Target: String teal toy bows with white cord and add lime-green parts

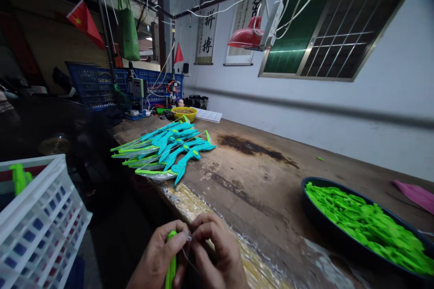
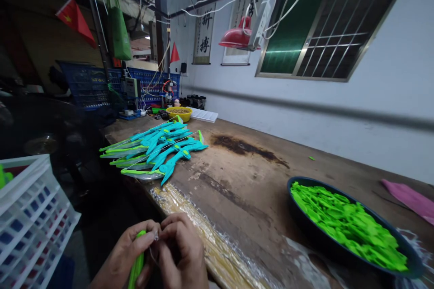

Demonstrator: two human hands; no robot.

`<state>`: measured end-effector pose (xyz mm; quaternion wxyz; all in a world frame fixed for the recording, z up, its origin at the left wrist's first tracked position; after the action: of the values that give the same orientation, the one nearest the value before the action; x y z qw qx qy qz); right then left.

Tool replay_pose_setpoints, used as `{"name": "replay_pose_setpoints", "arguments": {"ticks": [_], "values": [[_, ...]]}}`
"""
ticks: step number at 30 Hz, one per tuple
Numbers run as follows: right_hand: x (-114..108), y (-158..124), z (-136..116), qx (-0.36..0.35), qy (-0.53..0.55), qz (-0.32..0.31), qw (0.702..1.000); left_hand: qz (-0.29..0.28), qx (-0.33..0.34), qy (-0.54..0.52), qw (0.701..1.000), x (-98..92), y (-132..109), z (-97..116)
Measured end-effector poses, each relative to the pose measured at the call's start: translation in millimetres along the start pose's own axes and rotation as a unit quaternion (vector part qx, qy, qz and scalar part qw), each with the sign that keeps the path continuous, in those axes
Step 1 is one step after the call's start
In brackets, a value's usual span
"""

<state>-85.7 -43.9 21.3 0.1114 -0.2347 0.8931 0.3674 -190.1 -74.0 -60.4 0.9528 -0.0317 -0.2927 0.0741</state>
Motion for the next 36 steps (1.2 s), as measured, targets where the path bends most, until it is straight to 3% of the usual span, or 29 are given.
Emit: {"name": "replay_pose_setpoints", "arguments": {"ticks": [4, 8, 13, 17, 21, 25, 28, 31, 36], "values": [[-0.8, 4.2, -15.4, -0.056, -0.024, -0.015, 0.998, -0.016, -0.012, -0.038, 0.999, -2.4, 2.5, -4.7], [4.3, -0.8, 8.9, 0.043, -0.033, -0.025, 0.998, -0.015, -0.012, -0.031, 0.999, -1.9, 3.1, -3.5], [17.1, -15.6, 48.9, 0.183, 0.037, -0.043, 0.981, 0.064, 0.029, 0.099, 0.993, -1.8, -1.9, 14.4], [19.7, -15.5, 58.0, 0.221, 0.108, -0.023, 0.969, 0.082, 0.049, 0.153, 0.984, 1.7, -6.2, 24.4], [20.2, -11.1, 51.6, 0.223, 0.146, -0.036, 0.963, 0.069, 0.046, 0.159, 0.984, -2.2, -6.1, 20.8], [14.5, -8.0, 41.3, 0.193, 0.101, -0.051, 0.975, 0.047, 0.029, 0.125, 0.991, -12.1, -0.9, 7.0], [1.0, -1.1, 19.2, 0.087, -0.023, -0.019, 0.996, 0.015, 0.005, 0.054, 0.998, -14.1, 2.7, -4.0], [-5.4, 1.9, -4.1, -0.011, -0.098, 0.005, 0.995, -0.004, 0.000, -0.008, 1.000, -11.1, 2.2, -5.9], [-0.1, 0.4, -11.5, -0.038, -0.135, -0.012, 0.990, -0.008, 0.003, -0.048, 0.999, -7.7, -0.9, -3.7]]}}
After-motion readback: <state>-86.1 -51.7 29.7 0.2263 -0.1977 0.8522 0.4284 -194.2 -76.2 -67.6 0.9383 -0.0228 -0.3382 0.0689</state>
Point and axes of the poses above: each hand's wrist, its own y-axis towards the middle knuckle, its own x-axis out of the palm, z = x × y, the point moved 9 cm from there along y, towards the middle knuckle, and after that the axes turned 13 degrees about -y, right-handed, at the moved point
